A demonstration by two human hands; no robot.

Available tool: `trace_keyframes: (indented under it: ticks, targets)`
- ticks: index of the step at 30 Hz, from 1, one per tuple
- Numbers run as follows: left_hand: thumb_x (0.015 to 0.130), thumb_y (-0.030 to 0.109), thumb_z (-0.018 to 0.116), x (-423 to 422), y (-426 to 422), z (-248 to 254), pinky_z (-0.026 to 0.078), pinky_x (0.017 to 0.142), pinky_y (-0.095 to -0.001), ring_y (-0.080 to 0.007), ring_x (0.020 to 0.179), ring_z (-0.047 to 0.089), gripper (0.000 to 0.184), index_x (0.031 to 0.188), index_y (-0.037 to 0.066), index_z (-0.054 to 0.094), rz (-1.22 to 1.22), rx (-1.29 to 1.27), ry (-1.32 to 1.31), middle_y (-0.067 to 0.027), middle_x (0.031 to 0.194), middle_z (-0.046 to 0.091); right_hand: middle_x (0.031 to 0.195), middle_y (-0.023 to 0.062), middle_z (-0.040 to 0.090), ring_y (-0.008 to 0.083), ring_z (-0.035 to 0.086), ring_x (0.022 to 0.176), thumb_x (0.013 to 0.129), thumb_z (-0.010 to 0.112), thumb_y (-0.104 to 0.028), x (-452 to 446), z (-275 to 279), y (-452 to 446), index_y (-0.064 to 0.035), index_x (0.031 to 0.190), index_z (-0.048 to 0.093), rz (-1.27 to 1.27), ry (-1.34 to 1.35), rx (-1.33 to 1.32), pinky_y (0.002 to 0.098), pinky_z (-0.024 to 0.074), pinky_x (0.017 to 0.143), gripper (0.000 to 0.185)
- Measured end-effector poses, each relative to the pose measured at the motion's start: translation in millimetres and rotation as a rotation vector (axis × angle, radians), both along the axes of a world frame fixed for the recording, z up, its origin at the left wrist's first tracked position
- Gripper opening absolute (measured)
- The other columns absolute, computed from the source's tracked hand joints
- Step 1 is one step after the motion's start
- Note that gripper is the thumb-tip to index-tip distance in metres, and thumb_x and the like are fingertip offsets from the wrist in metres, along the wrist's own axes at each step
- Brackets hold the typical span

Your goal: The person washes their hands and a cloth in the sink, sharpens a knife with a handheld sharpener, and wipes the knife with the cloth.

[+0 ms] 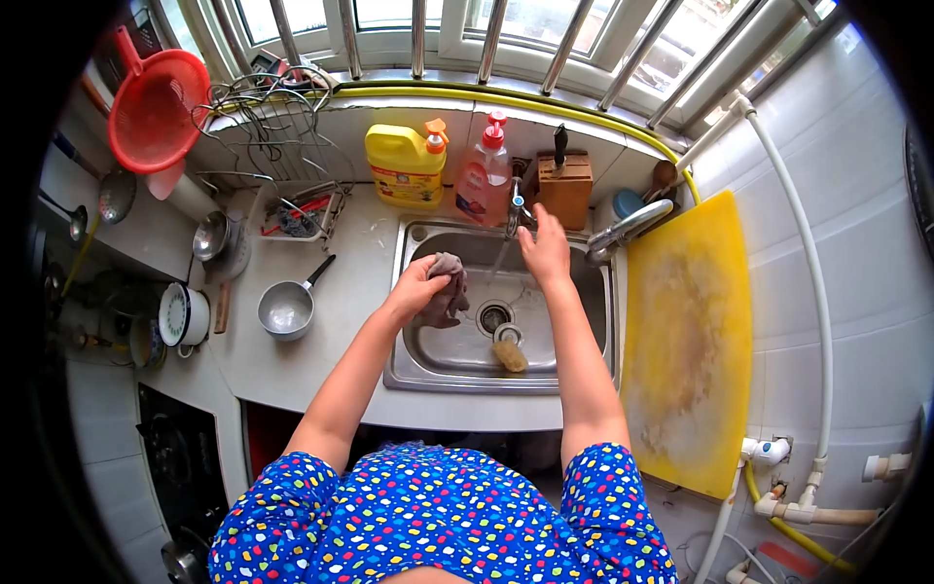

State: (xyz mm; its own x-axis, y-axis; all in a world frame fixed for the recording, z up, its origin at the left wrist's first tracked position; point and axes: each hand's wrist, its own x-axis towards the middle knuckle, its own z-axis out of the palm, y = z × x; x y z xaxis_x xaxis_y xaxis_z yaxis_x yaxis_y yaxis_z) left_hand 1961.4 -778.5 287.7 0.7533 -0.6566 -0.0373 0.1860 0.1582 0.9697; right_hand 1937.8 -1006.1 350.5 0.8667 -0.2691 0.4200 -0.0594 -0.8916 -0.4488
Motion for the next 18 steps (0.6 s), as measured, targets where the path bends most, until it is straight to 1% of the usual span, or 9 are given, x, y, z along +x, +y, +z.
trace_keyframes:
  ticks: [2, 4, 9, 10, 14, 15, 16, 17, 18]
  targets:
    - [0.082, -0.001, 0.047, -0.9, 0.2, 8.2, 0.047, 0.079, -0.028, -0.0119, 0.088, 0.056, 0.026, 0.107, 0.004, 0.05, 0.034, -0.059, 0.039, -0.0038, 0.098, 0.057, 0.107, 0.0184, 0.054, 0.0313, 0.052, 0.099, 0.078, 0.057, -0.018, 1.9, 1.4, 3.3, -0.0018, 0.118, 0.046, 0.003, 0.093, 0.078, 0.0364, 0.0419, 0.084, 0.044]
    - [0.083, 0.001, 0.047, -5.7, 4.7, 22.9, 0.048, 0.077, -0.0263, -0.0116, 0.086, 0.057, 0.025, 0.107, 0.006, 0.05, 0.046, -0.27, 0.337, -0.0037, 0.098, 0.058, 0.11, 0.0184, 0.052, 0.0323, 0.05, 0.102, 0.08, 0.051, -0.016, -5.0, 9.8, 15.4, -0.0037, 0.118, 0.047, 0.041, 0.253, 0.166, 0.0385, 0.041, 0.085, 0.04]
    - [0.083, 0.004, 0.05, -2.8, 6.4, 47.2, 0.049, 0.08, -0.0291, -0.0146, 0.089, 0.058, 0.024, 0.107, 0.005, 0.05, -0.048, -0.412, 0.401, -0.0048, 0.1, 0.058, 0.115, 0.0134, 0.051, 0.0313, 0.048, 0.105, 0.075, 0.053, -0.006, -46.2, 21.3, 37.9, -0.0052, 0.118, 0.047, 0.19, -0.091, -0.118, 0.0371, 0.0403, 0.088, 0.043]
    - [0.083, 0.004, 0.05, -2.5, 6.1, 49.8, 0.049, 0.08, -0.0291, -0.0146, 0.089, 0.058, 0.024, 0.107, 0.005, 0.05, -0.046, -0.413, 0.399, -0.0048, 0.1, 0.058, 0.118, 0.0109, 0.049, 0.0287, 0.046, 0.109, 0.073, 0.056, -0.003, -51.6, 18.7, 46.0, -0.0055, 0.117, 0.048, 0.293, -0.003, -0.013, 0.0362, 0.0397, 0.09, 0.045]
    - [0.082, 0.004, 0.052, 0.8, 8.0, 65.8, 0.049, 0.078, -0.0281, -0.0134, 0.087, 0.059, 0.023, 0.105, 0.003, 0.053, -0.083, -0.489, 0.401, -0.0056, 0.099, 0.059, 0.099, 0.0065, 0.058, 0.0163, 0.053, 0.093, 0.076, 0.058, -0.007, -43.0, -19.7, 45.3, -0.0035, 0.109, 0.052, 0.433, 0.224, 0.488, 0.029, 0.043, 0.079, 0.034]
    - [0.081, 0.004, 0.053, 6.7, 10.8, 62.2, 0.049, 0.075, -0.0271, -0.0125, 0.084, 0.059, 0.021, 0.102, 0.003, 0.054, 0.004, -0.329, 0.273, -0.0059, 0.096, 0.06, 0.09, 0.0033, 0.06, 0.0117, 0.054, 0.084, 0.078, 0.058, -0.009, -37.7, -17.8, 42.4, -0.0028, 0.106, 0.054, 0.44, 0.363, 0.682, 0.0257, 0.0438, 0.074, 0.029]
    - [0.081, 0.005, 0.054, 12.8, 15.7, 55.6, 0.048, 0.073, -0.026, -0.0116, 0.081, 0.059, 0.018, 0.099, 0.003, 0.056, 0.092, -0.164, 0.15, -0.0063, 0.092, 0.061, 0.078, -0.0027, 0.057, 0.0055, 0.05, 0.072, 0.084, 0.055, -0.014, -37.0, -18.0, 41.1, -0.003, 0.1, 0.056, 0.525, 0.221, 0.879, 0.021, 0.0423, 0.065, 0.02]
    - [0.08, 0.007, 0.057, 24.4, 18.4, 35.8, 0.047, 0.069, -0.0246, -0.0106, 0.075, 0.058, 0.016, 0.095, 0.002, 0.058, 0.161, -0.072, -0.005, -0.0055, 0.085, 0.061, 0.078, -0.0033, 0.056, 0.0048, 0.05, 0.071, 0.085, 0.054, -0.017, -37.7, -6.6, 41.6, -0.0037, 0.099, 0.057, 0.528, 0.28, 0.968, 0.0207, 0.0421, 0.063, 0.019]
    - [0.08, 0.007, 0.057, 25.0, 26.0, 37.8, 0.047, 0.069, -0.0246, -0.0106, 0.075, 0.058, 0.016, 0.095, 0.002, 0.058, 0.163, -0.07, -0.003, -0.0055, 0.085, 0.061, 0.079, -0.0039, 0.055, 0.0042, 0.049, 0.07, 0.087, 0.053, -0.02, -36.7, 5.6, 39.2, -0.0044, 0.098, 0.057, 0.527, 0.338, 1.056, 0.0203, 0.0419, 0.062, 0.019]
